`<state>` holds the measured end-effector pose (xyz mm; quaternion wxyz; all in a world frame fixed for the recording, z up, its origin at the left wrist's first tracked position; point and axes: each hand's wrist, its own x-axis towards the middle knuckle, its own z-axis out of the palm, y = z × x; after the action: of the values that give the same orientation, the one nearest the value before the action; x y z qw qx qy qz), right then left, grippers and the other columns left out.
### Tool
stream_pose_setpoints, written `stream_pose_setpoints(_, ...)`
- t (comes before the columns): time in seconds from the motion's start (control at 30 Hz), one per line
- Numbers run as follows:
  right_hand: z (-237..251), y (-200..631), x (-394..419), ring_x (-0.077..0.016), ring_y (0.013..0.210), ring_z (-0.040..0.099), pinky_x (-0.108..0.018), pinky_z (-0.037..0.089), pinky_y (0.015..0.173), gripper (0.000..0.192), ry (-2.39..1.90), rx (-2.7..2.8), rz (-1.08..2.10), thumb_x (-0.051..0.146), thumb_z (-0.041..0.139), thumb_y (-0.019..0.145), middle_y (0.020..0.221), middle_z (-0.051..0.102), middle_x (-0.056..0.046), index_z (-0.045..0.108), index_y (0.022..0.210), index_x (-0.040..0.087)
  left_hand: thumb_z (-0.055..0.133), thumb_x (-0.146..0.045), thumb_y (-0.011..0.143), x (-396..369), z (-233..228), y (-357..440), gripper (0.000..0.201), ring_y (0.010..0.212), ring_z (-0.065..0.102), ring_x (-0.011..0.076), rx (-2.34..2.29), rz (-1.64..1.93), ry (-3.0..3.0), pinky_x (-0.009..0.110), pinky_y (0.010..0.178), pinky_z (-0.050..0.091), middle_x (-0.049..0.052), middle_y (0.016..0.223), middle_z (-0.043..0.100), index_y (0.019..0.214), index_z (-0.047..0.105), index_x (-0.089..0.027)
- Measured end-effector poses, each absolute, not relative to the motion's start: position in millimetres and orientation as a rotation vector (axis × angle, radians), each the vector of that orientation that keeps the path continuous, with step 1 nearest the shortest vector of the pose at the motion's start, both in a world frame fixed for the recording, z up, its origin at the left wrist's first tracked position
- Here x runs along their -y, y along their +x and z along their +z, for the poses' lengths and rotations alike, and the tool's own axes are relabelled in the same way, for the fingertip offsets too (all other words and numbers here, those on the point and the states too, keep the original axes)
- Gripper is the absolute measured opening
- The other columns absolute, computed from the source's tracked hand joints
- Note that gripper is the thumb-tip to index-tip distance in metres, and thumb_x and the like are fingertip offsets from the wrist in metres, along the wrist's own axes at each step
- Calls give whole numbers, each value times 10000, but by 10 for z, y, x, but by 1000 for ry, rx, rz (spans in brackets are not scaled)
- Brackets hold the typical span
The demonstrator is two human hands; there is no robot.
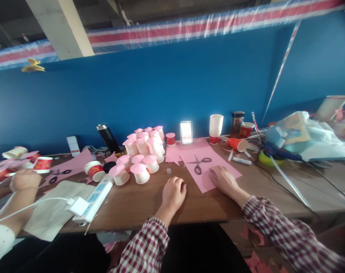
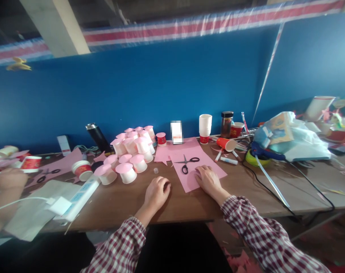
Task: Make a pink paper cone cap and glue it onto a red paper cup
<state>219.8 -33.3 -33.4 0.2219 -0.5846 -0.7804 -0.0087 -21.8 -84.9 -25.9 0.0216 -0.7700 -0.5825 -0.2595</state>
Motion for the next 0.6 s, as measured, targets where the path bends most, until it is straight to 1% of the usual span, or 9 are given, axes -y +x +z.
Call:
stream_pose_setpoints(0.13,-327,2196,335,-225,972,543,-305,414,838,278,-1603,2165,-29,289,475,872,1060,634,-100,602,1086,165,504,-214,843,850,-255,-214,78,843,551,178,1804,-806,-2378,286,735,425,23,856,604,833,581,-208)
stream_pose_setpoints(0.3,-332,2198,336,-232,941,548,-317,426,803,283,-1616,2163,-56,300,460,879,1048,631,-106,604,1083,166,519,-217,837,856,-254,-210,66,830,549,176,1795,-812,-2364,288,722,427,23,844,601,824,583,-209)
stream_pose_setpoints(0.6,-327,2200,323,-263,974,535,-342,433,810,291,-1614,2204,-61,288,458,876,1070,625,-114,603,1088,150,512,-231,841,842,-265,-224,89,849,543,182,1808,-826,-2383,299,759,440,28,878,608,871,593,-207)
